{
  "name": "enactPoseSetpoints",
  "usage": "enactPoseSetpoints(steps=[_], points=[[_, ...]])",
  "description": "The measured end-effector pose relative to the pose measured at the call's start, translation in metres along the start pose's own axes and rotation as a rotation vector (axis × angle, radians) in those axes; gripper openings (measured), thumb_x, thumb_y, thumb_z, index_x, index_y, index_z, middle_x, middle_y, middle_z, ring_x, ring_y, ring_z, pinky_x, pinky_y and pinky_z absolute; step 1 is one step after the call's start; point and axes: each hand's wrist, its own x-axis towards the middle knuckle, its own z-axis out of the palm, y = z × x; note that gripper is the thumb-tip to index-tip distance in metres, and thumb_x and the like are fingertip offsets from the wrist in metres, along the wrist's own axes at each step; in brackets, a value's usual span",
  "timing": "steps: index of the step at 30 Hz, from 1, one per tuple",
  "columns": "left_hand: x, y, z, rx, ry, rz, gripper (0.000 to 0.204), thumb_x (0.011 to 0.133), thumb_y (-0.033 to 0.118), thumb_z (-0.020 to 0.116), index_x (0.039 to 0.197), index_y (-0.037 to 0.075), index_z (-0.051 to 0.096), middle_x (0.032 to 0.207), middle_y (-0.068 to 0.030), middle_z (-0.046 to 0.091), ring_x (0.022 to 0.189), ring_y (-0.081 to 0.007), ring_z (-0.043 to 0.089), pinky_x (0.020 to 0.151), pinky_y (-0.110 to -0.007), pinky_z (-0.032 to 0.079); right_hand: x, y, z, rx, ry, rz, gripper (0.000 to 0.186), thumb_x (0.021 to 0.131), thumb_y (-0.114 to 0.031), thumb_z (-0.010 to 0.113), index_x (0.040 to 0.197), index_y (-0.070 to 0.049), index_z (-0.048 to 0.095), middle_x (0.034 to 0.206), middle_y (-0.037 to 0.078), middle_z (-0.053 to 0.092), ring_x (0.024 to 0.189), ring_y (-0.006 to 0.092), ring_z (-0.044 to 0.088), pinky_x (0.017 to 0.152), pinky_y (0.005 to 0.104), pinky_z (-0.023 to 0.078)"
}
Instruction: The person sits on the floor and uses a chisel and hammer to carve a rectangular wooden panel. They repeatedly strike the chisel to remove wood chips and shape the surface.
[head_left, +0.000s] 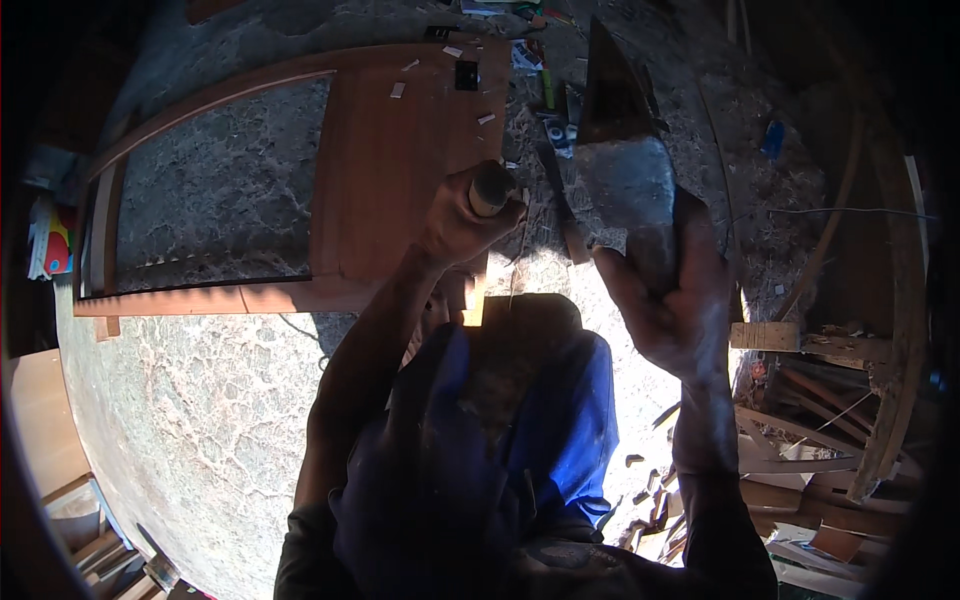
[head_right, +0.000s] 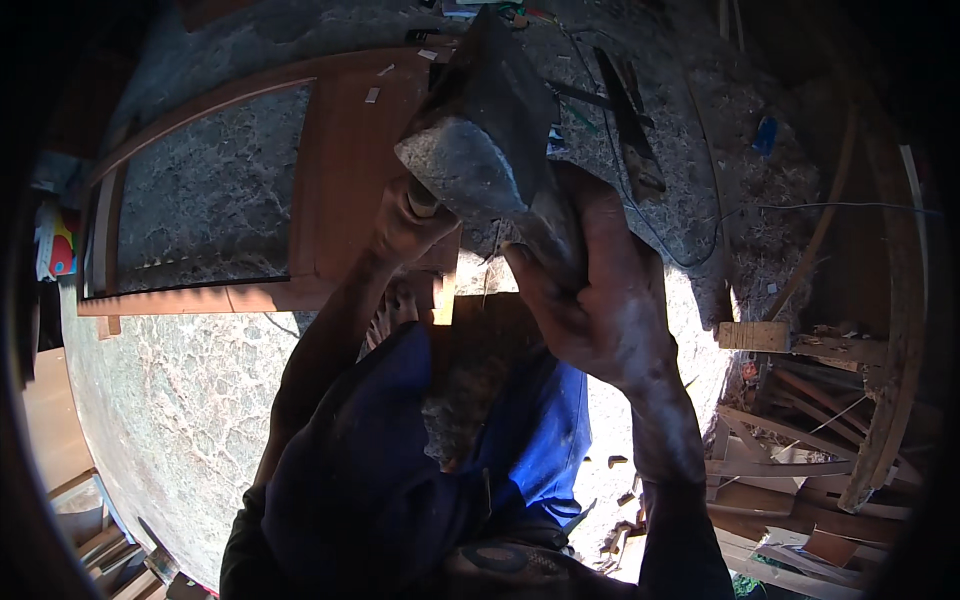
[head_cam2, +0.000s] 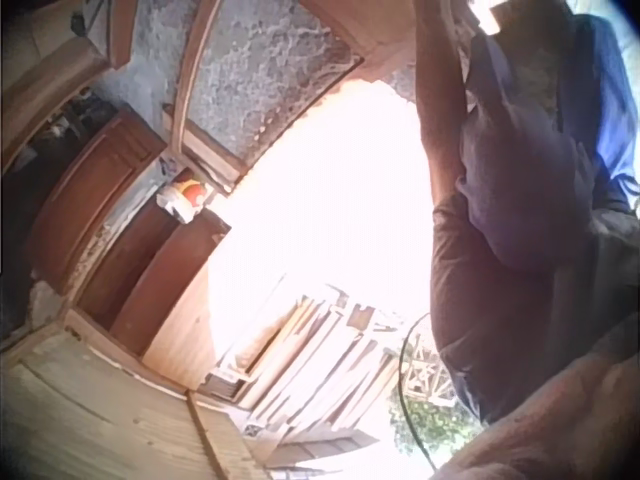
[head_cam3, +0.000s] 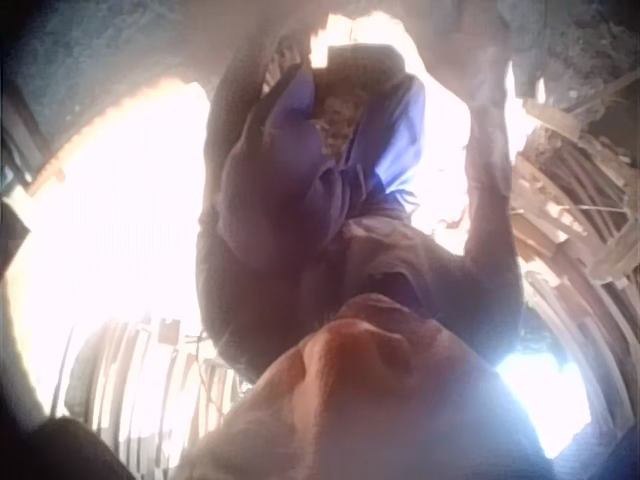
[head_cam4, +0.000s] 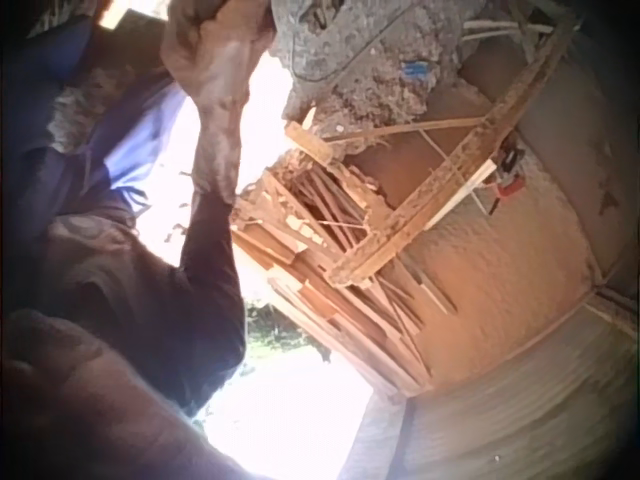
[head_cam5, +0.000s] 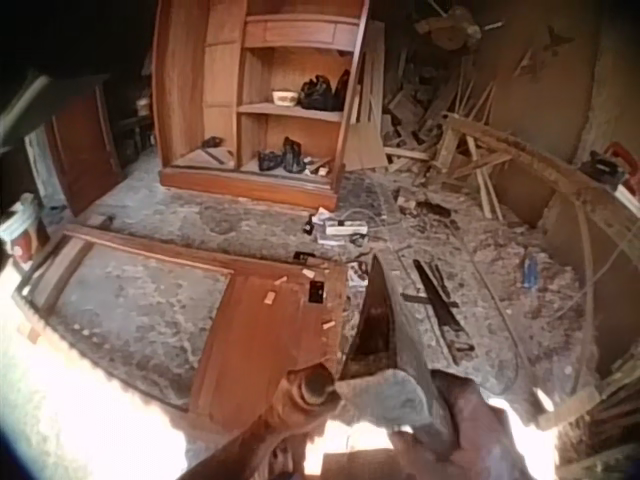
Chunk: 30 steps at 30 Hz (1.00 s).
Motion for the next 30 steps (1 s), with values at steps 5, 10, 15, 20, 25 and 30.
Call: enactPoseSetpoints(steps=[5,10,15,20,25,30], points=[[0.002,-0.01,0.001,0.035,-0.068,-0.05,0.023,0.08,0.007,0.081,0.095,0.004,0.063,0.087,-0.0054,0.068,0.079,-0.0116,0.067,0.069,-0.029,0.055,0.012,-0.005,0.005,0.337,0.276,0.06,0.06,0.092,0.007,0.063,0.147,-0.001,0.041,0.078,0.005,0.063,0.056,0.0109,0.055,0.053,0.024,0.045],[-0.022,-0.081,-0.022,0.496,0.082,0.55,0.048,0.079,0.01,0.087,0.115,-0.003,0.057,0.112,-0.0123,0.067,0.096,-0.0192,0.07,0.082,-0.031,0.059,0.009,0.014,0.048,-0.159,-0.482,0.021,0.034,0.084,-0.004,0.064,0.116,-0.001,0.051,0.082,0.023,0.067,0.076,0.0422,0.07,0.066,0.0505,0.057],[-0.025,-0.011,0.013,0.288,0.151,0.396,0.039,0.078,0.005,0.084,0.11,-0.003,0.061,0.106,-0.0112,0.069,0.094,-0.0189,0.07,0.083,-0.032,0.058,-0.029,0.026,0.055,0.095,-0.349,0.199,0.038,0.087,-0.007,0.063,0.123,-0.002,0.05,0.083,0.024,0.068,0.077,0.0434,0.07,0.067,0.0512,0.056],[0.017,-0.031,-0.015,0.032,0.183,-0.158,0.021,0.08,0.006,0.08,0.094,0.001,0.066,0.08,-0.0044,0.068,0.076,-0.0103,0.066,0.067,-0.028,0.055,-0.037,0.012,0.061,0.266,-0.297,0.475,0.05,0.091,-0.015,0.069,0.135,-0.002,0.048,0.089,0.022,0.071,0.077,0.0347,0.072,0.066,0.0428,0.055],[0.008,-0.017,0.0,0.058,0.214,-0.127,0.012,0.083,0.007,0.077,0.087,0.003,0.066,0.074,-0.0009,0.066,0.068,-0.0069,0.064,0.059,-0.027,0.051,-0.053,0.015,0.053,0.281,-0.253,0.572,0.038,0.091,-0.017,0.07,0.124,-0.006,0.055,0.09,0.019,0.073,0.084,0.0385,0.074,0.067,0.0429,0.058],[0.005,-0.013,-0.001,0.027,0.217,-0.121,0.012,0.083,0.007,0.076,0.086,0.003,0.066,0.073,-0.0001,0.065,0.067,-0.0069,0.063,0.058,-0.027,0.051,-0.064,0.019,0.055,0.287,-0.248,0.633,0.042,0.09,-0.014,0.07,0.128,-0.005,0.054,0.092,0.019,0.074,0.087,0.0364,0.075,0.071,0.0406,0.059]])
